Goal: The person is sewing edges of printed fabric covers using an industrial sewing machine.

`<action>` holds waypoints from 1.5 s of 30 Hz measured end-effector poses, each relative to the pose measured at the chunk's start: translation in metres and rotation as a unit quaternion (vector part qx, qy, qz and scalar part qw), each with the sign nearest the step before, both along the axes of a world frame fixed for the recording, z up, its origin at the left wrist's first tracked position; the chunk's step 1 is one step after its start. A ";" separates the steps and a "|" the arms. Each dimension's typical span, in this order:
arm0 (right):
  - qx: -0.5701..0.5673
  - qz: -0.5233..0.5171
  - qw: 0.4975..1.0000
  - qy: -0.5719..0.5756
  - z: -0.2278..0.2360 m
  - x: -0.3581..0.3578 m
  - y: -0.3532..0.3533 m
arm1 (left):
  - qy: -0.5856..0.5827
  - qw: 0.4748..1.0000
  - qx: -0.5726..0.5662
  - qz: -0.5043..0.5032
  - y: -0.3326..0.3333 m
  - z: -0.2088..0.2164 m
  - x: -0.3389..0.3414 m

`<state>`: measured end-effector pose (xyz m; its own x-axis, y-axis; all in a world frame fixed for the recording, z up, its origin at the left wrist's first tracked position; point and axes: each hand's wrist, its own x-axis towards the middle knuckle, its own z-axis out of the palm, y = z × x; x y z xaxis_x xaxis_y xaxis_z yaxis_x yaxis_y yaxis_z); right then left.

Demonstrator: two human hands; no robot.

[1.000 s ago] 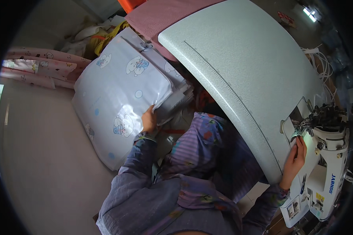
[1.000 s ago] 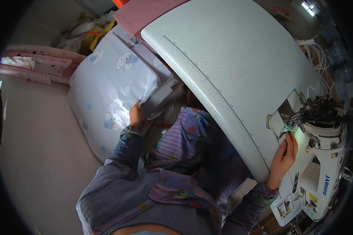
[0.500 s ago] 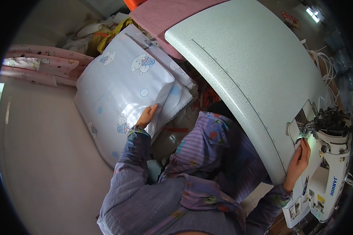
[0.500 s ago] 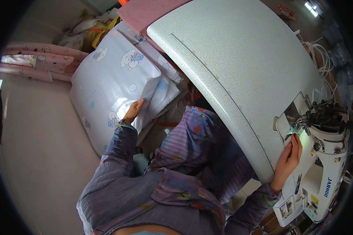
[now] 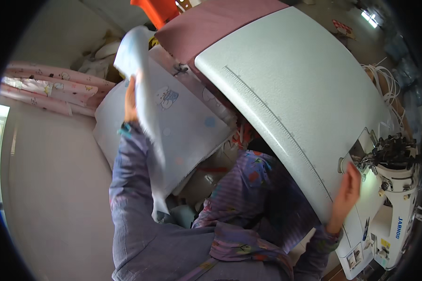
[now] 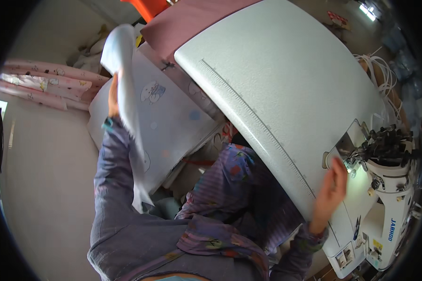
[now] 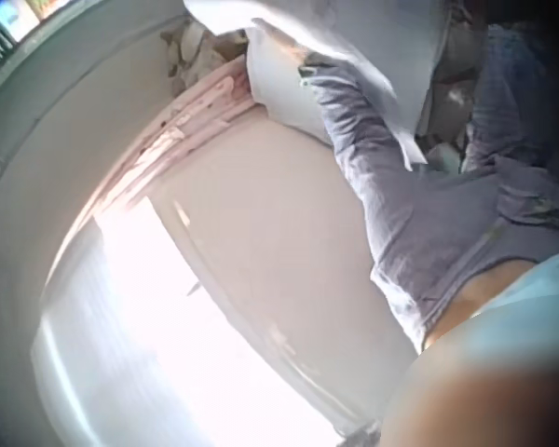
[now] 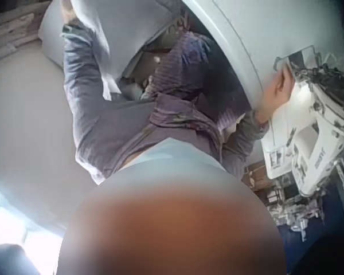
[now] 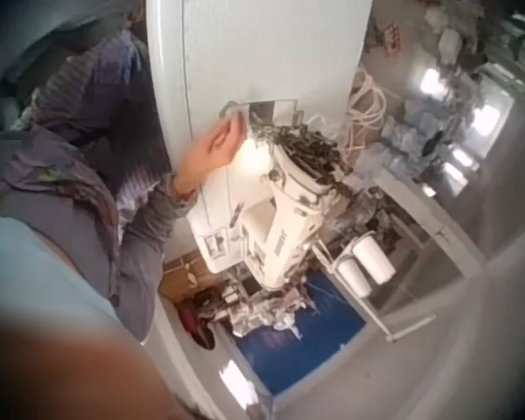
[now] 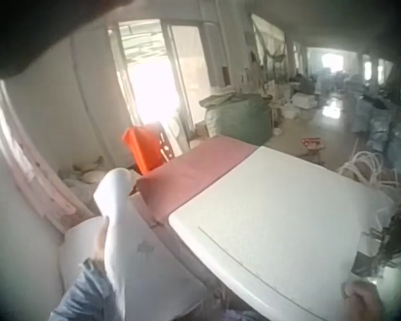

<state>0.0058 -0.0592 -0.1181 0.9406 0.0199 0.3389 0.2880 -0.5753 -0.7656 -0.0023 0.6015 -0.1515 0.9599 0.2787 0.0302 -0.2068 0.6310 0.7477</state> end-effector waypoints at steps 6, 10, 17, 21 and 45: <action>0.150 0.209 0.954 0.151 0.023 0.030 0.120 | 0.074 0.994 -0.043 -0.062 -0.192 0.062 0.209; 0.104 0.068 0.990 0.063 0.021 0.049 0.122 | 0.045 0.986 0.090 -0.131 -0.348 0.054 0.256; 0.130 0.010 0.970 0.205 -0.008 -0.063 0.088 | -0.085 0.593 0.773 -0.208 -0.476 0.041 0.256; 0.397 0.008 0.892 0.217 -0.029 -0.111 0.100 | -0.153 0.495 0.841 -0.155 -0.515 0.043 0.265; 0.376 -0.017 0.897 0.230 -0.040 -0.110 0.090 | -0.184 0.523 0.811 -0.186 -0.520 0.045 0.282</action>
